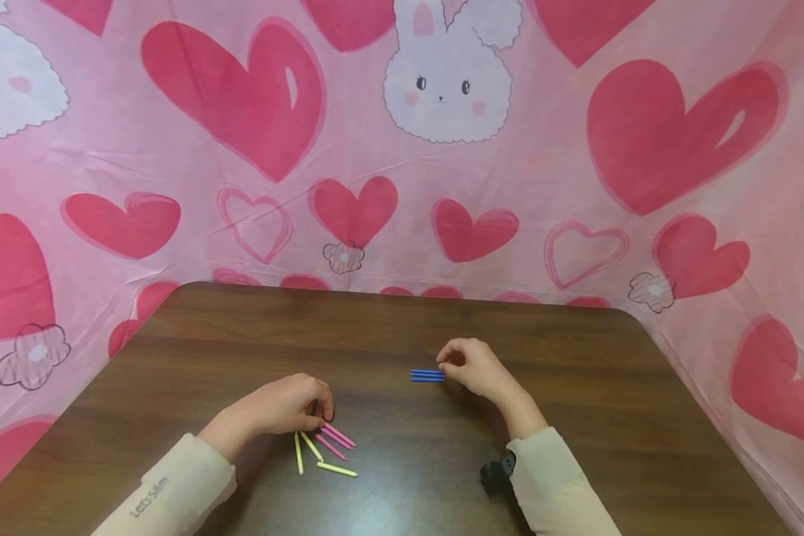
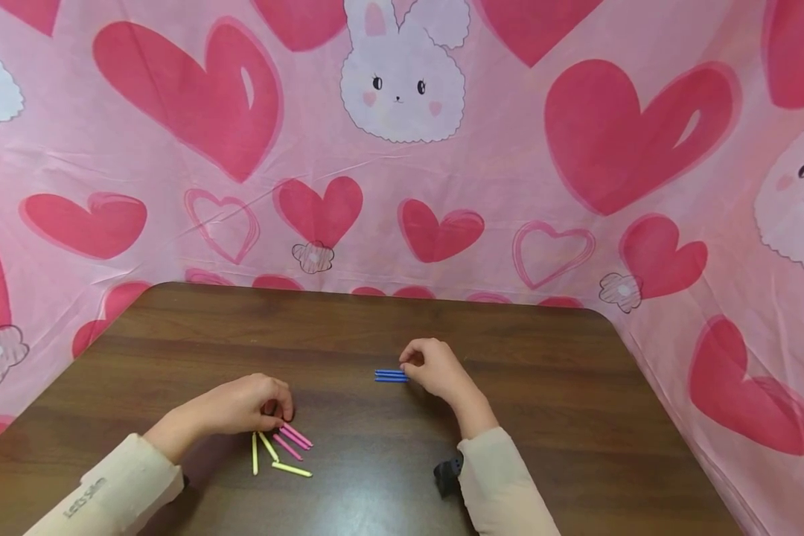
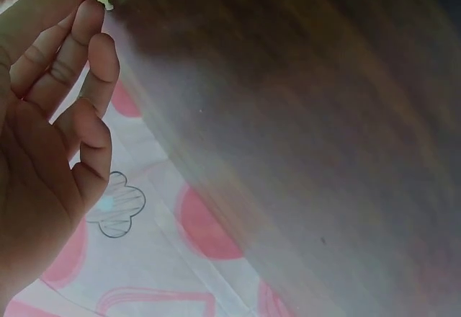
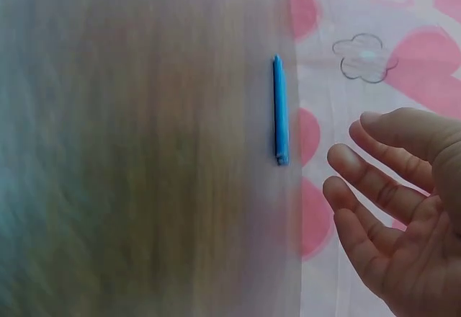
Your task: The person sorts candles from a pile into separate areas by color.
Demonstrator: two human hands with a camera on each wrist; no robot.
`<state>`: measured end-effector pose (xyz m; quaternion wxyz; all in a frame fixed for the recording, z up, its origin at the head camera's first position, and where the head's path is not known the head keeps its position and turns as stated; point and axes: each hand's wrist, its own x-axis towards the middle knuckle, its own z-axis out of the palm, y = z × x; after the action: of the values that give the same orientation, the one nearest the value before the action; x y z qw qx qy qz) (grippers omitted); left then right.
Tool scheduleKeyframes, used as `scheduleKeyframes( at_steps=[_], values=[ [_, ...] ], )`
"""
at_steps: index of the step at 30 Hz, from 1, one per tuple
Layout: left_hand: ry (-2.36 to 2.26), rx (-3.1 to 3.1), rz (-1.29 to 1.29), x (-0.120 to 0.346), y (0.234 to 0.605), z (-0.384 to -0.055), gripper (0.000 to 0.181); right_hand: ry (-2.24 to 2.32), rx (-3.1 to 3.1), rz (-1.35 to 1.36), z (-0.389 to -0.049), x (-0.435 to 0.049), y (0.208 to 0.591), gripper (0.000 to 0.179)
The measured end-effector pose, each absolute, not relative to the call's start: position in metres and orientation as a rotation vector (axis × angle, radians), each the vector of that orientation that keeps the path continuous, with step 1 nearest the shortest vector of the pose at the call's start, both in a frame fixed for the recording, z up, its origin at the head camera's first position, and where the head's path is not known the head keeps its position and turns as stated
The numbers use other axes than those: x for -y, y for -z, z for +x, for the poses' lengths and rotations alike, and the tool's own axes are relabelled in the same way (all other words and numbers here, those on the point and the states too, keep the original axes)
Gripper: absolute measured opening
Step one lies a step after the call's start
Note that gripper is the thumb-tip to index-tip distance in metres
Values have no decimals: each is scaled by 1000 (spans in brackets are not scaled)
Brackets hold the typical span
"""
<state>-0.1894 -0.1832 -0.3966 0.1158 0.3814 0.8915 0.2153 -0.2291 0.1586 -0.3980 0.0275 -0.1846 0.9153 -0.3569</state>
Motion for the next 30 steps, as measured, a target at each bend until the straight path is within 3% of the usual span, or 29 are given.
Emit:
scheduleKeyframes(
  at_steps=[30],
  values=[
    [-623, -2595, 1072, 185, 400, -192, 15, 1205, -2625, -756, -192, -117, 391, 19]
  ],
)
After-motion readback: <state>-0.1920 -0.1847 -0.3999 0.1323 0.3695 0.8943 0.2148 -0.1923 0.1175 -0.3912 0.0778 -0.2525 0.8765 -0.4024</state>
